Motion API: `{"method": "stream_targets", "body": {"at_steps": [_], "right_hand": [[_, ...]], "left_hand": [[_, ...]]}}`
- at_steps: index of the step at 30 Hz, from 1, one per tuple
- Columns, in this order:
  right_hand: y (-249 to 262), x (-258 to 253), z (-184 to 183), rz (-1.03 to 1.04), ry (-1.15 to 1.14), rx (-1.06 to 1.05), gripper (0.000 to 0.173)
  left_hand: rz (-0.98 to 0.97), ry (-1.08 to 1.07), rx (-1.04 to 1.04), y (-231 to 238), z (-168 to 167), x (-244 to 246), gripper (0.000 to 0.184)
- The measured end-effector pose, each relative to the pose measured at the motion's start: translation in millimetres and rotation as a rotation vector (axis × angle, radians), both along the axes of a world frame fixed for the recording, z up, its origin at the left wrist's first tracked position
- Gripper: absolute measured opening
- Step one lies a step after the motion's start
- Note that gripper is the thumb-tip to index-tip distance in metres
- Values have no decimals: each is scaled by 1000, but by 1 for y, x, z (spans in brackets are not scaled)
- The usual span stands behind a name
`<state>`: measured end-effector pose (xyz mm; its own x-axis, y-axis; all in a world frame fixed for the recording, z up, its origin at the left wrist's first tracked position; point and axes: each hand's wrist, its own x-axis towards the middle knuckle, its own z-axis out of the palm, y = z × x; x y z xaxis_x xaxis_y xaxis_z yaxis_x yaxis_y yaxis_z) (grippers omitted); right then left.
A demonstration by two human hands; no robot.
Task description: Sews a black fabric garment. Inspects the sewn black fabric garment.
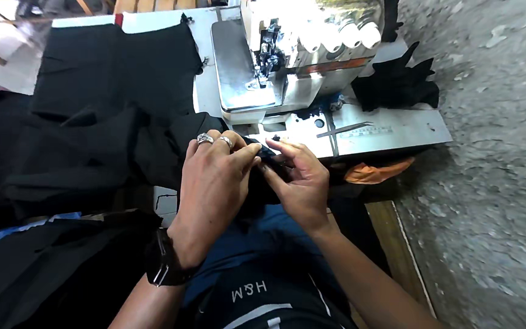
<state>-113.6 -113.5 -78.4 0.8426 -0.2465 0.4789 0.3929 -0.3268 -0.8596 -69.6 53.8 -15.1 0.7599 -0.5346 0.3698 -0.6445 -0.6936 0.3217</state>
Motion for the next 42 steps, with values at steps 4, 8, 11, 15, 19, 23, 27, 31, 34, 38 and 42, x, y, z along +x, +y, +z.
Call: {"method": "stream_targets", "body": {"at_steps": [4, 8, 11, 15, 19, 23, 27, 31, 34, 38, 42], "right_hand": [[-3, 0, -3, 18, 13, 35, 43], [-11, 5, -7, 18, 71, 46, 45], [-25, 18, -9, 80, 95, 62, 51], [-41, 31, -4, 127, 159, 129, 56], [-44, 32, -7, 130, 207, 178, 60], [-43, 30, -7, 138, 165, 179, 59], [-43, 28, -8, 136, 139, 144, 58], [-43, 27, -10, 137, 137, 124, 57], [-44, 28, -12, 140, 139, 142, 56], [-52, 49, -17, 153, 289, 176, 65], [-56, 30, -26, 107, 521, 187, 57]], "left_hand": [[2, -16, 14, -4, -3, 3, 22], [52, 13, -21, 5, 3, 14, 21], [93, 16, -85, 5, 10, 20, 28], [147, 70, -120, -5, 8, 23, 29], [128, 103, -66, -22, -4, 19, 26], [99, 83, 48, -30, -6, 19, 27], [69, 63, 97, -34, -5, 20, 26], [61, 42, 100, -38, -4, 22, 21], [96, 52, 36, -30, 0, 24, 22], [188, 9, -44, -24, 13, 28, 31], [117, 49, -70, -51, 16, 21, 34]]}}
